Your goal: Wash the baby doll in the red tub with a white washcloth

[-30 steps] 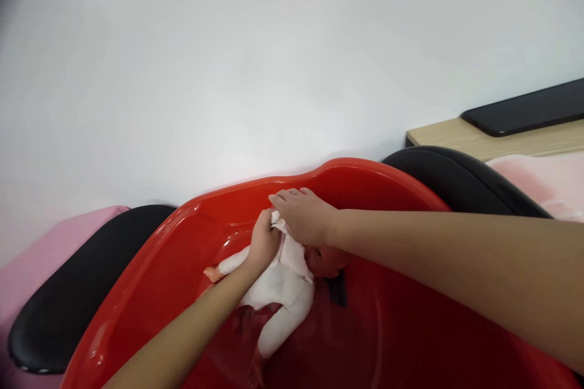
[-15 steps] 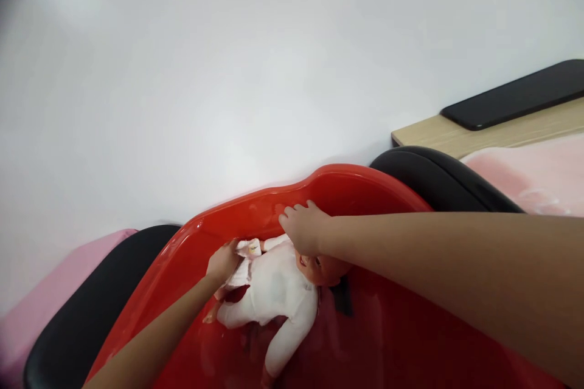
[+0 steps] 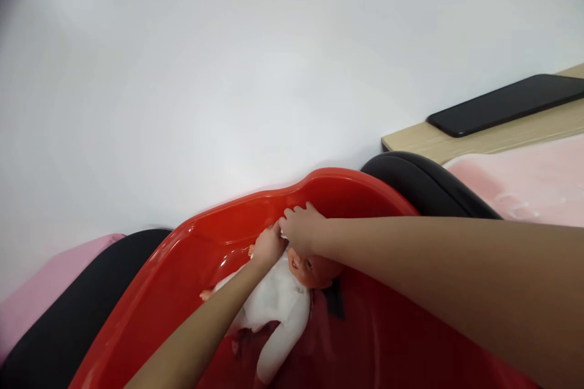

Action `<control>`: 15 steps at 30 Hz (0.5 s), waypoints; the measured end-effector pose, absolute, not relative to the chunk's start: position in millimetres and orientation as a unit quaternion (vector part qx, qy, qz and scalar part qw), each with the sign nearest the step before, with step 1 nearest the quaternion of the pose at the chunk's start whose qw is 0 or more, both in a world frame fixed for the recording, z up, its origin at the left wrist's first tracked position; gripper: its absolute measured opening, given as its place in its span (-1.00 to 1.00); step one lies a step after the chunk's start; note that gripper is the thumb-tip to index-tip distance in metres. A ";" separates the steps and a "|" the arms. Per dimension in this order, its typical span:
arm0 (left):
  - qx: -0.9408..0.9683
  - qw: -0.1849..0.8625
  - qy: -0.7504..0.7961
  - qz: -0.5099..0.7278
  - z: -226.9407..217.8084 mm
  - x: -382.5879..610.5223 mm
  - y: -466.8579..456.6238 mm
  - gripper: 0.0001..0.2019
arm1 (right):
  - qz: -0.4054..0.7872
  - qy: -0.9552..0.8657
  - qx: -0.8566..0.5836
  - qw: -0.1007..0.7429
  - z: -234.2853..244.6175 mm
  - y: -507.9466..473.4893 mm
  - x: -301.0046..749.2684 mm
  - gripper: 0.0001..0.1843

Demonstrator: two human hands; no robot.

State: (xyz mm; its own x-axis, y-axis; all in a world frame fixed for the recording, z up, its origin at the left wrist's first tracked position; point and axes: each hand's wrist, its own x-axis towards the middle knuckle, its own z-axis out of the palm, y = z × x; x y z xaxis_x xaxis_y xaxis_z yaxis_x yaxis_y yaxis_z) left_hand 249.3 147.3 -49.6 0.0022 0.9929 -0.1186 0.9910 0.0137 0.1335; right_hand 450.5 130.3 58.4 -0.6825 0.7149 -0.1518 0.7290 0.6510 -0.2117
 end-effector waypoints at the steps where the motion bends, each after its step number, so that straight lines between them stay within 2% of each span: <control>1: 0.704 0.080 0.706 -0.015 -49.4 242.3 146.5 -0.68 | -0.127 0.910 0.394 0.029 59.0 130.9 450.6 -0.56; 10: 0.654 0.020 0.736 -0.175 -25.7 126.4 125.9 -0.63 | -0.131 0.910 0.393 0.014 53.5 139.2 451.7 -0.54; 13: 0.616 0.016 0.763 -0.196 -10.5 86.6 108.0 -0.52 | -0.140 0.908 0.393 0.019 54.9 139.6 452.5 -0.53; 15: 0.596 0.015 0.780 -0.190 -0.7 71.5 101.4 -0.55 | -0.155 0.903 0.400 0.028 56.0 139.6 453.0 -0.52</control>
